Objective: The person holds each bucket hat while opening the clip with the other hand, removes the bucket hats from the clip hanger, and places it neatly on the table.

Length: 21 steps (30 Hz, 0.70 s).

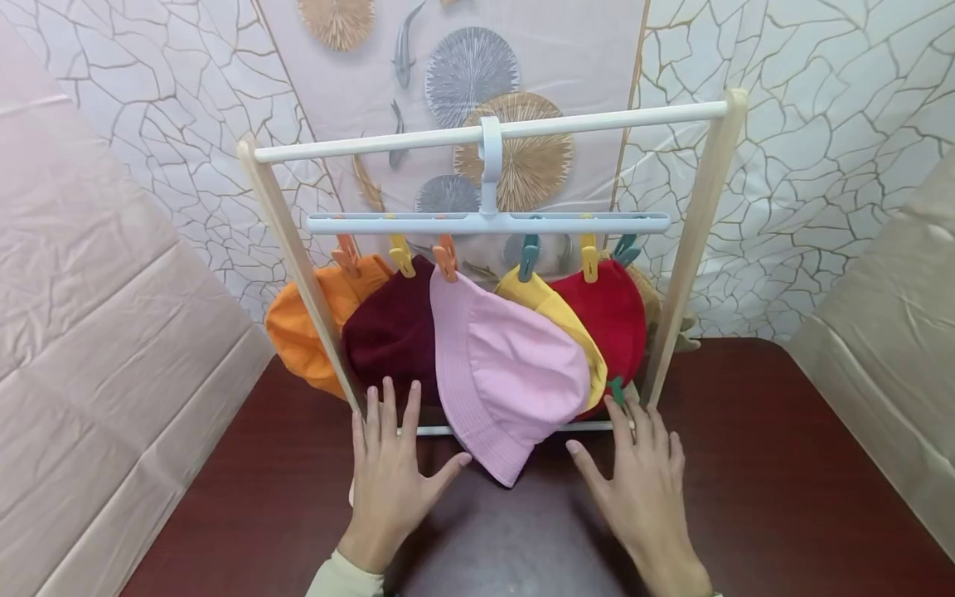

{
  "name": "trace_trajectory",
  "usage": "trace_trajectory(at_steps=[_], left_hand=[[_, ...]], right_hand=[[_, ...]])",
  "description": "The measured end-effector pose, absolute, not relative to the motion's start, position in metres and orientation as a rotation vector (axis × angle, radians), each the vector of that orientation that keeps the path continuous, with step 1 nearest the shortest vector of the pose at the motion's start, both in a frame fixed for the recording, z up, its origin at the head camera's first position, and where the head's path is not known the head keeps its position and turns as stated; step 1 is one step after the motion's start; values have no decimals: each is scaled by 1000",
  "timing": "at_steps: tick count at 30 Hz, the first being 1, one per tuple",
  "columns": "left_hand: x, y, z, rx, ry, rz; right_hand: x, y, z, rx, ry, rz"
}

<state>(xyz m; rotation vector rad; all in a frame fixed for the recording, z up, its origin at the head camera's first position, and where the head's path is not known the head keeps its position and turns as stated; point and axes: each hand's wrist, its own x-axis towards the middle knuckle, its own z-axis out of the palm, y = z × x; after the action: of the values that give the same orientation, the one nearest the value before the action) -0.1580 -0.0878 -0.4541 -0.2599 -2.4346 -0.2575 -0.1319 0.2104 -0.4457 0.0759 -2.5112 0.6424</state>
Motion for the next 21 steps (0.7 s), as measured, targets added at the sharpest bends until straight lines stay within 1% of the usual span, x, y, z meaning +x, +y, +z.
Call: trace_trajectory(at_steps=[7, 14, 21], left_hand=[[-170, -92, -432, -263, -2242, -333], [-184, -98, -412, -266, -2132, -421], [-195, -101, -400, -353, -2068, -618]], right_hand=[[-141, 211, -428, 161, -2177, 649], [-155, 202, -407, 172, -2167, 666], [-171, 192, -386, 244, -2105, 661]])
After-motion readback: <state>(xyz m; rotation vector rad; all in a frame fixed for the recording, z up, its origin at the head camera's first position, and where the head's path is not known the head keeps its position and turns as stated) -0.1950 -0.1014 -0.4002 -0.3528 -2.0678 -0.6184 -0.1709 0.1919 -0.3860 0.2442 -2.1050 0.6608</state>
